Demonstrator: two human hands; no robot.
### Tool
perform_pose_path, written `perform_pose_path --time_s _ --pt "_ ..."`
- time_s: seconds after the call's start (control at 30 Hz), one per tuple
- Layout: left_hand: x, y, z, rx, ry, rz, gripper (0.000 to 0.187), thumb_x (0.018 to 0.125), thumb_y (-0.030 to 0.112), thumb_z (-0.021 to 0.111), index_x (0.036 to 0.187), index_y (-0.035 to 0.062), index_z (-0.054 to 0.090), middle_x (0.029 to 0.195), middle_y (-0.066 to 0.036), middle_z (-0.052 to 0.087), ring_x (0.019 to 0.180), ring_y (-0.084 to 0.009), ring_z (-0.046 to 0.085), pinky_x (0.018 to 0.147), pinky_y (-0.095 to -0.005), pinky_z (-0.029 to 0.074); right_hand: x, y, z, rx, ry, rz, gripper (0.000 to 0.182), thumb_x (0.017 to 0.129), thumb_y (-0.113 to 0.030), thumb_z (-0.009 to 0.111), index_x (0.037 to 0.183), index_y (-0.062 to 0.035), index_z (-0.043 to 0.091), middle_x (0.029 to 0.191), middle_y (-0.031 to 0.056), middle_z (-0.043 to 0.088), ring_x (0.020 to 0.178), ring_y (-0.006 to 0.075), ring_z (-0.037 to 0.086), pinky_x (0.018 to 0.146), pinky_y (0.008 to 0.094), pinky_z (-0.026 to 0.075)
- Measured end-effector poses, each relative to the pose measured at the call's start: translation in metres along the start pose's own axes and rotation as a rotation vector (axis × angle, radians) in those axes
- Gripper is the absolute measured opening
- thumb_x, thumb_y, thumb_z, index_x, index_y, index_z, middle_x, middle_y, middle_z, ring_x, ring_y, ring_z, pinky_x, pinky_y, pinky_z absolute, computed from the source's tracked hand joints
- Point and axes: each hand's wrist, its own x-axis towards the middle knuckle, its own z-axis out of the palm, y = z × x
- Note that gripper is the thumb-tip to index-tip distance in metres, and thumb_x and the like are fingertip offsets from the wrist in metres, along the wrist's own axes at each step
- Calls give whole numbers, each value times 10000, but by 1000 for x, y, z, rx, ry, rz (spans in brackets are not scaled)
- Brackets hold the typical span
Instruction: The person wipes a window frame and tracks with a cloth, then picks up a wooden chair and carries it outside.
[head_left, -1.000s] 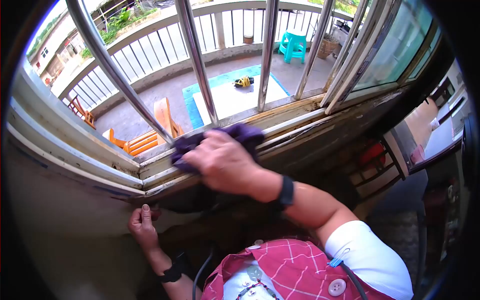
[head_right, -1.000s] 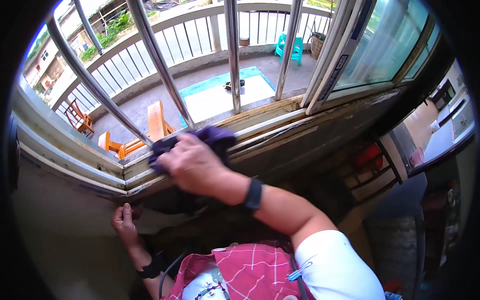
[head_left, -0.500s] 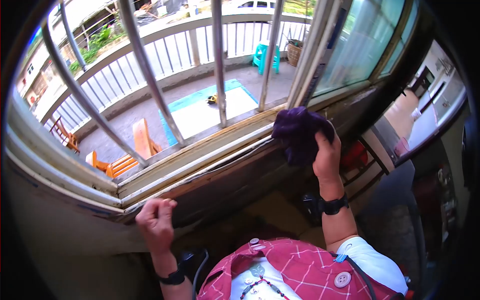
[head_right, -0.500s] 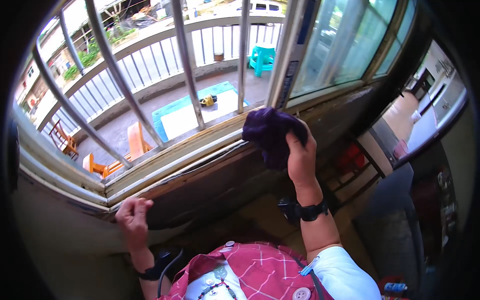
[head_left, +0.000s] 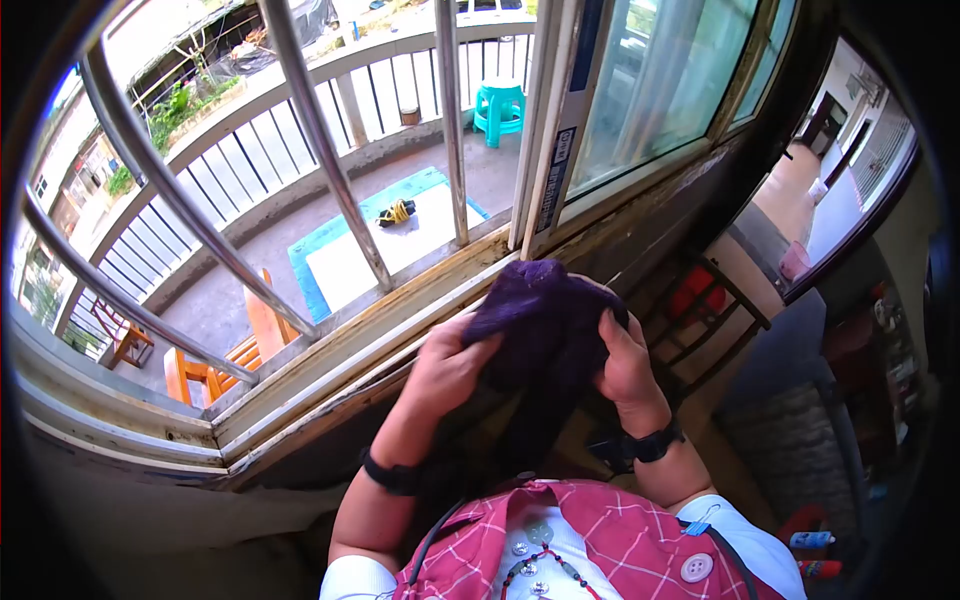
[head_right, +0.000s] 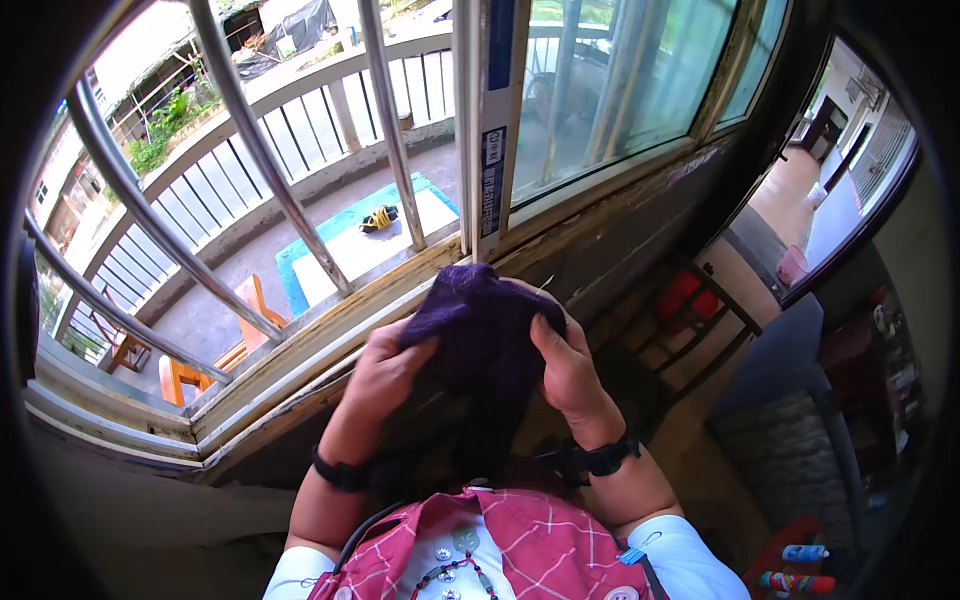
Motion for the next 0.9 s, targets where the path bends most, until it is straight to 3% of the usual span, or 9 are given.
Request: perform_pose_path --time_s 0.1,0.2,0.3,0.43,0.53,0.63,0.77,0.83,0.9 --pt "-15 34 -27 108 214 23 161 902 23 580 1028 -19 670 897 14 644 807 -63 560 722 -221 457 -2 -9 -26 -383 20 22 372 1010 -200 488 1286 46 528 1190 94 621 1073 152 585 951 309 457" --pt "-18 93 -39 239 432 40 66 845 48 645 855 -2 687 745 1 660 655 -74 593 610 -214 475 1 -3 -43 -610 -97 341 234 995 -182 532 1102 8 615 876 -30 587 822 53 498 752 254 447" --pt "8 119 -43 399 523 62 88 818 89 678 794 4 672 682 19 619 599 -57 544 553 -215 433 9 7 -32 -700 -278 308 180 952 -146 594 1041 8 623 794 27 576 770 78 472 711 261 436" --pt "62 135 -36 1178 609 271 248 792 172 722 665 -10 611 536 -26 518 539 -63 459 495 -275 375 31 12 -25 -751 -223 191 150 892 -78 637 1003 21 625 754 112 609 707 93 510 677 292 466" --pt "100 107 -7 1654 621 341 264 814 320 716 808 59 676 696 -148 666 661 -253 671 619 -377 493 35 34 -21 -672 -164 121 222 870 -76 646 1068 21 615 874 177 679 810 194 664 730 331 508" --pt "134 80 17 1781 493 274 282 822 356 659 866 77 660 703 -183 644 731 -380 663 661 -486 508 32 57 -17 -648 -136 -35 319 848 -90 655 1139 22 589 944 227 681 903 355 683 761 381 525" --pt "158 71 24 1732 412 172 265 814 314 644 857 56 690 733 -184 667 730 -388 660 664 -458 516 27 65 -14 -656 -94 -11 363 850 -86 625 1194 8 559 924 248 658 897 424 636 754 405 526" --pt "164 68 9 1319 248 144 273 805 277 622 856 23 708 775 -186 688 706 -347 668 670 -405 520 26 75 -19 -660 -97 -6 363 856 -92 612 1206 -9 558 951 248 656 911 424 632 757 406 525" --pt "171 61 -10 1027 176 -64 293 778 118 682 995 -77 660 929 -75 698 845 -142 608 766 -295 505 25 73 -22 -626 -89 10 359 857 -92 601 1208 -25 564 985 247 652 929 423 628 762 406 525"
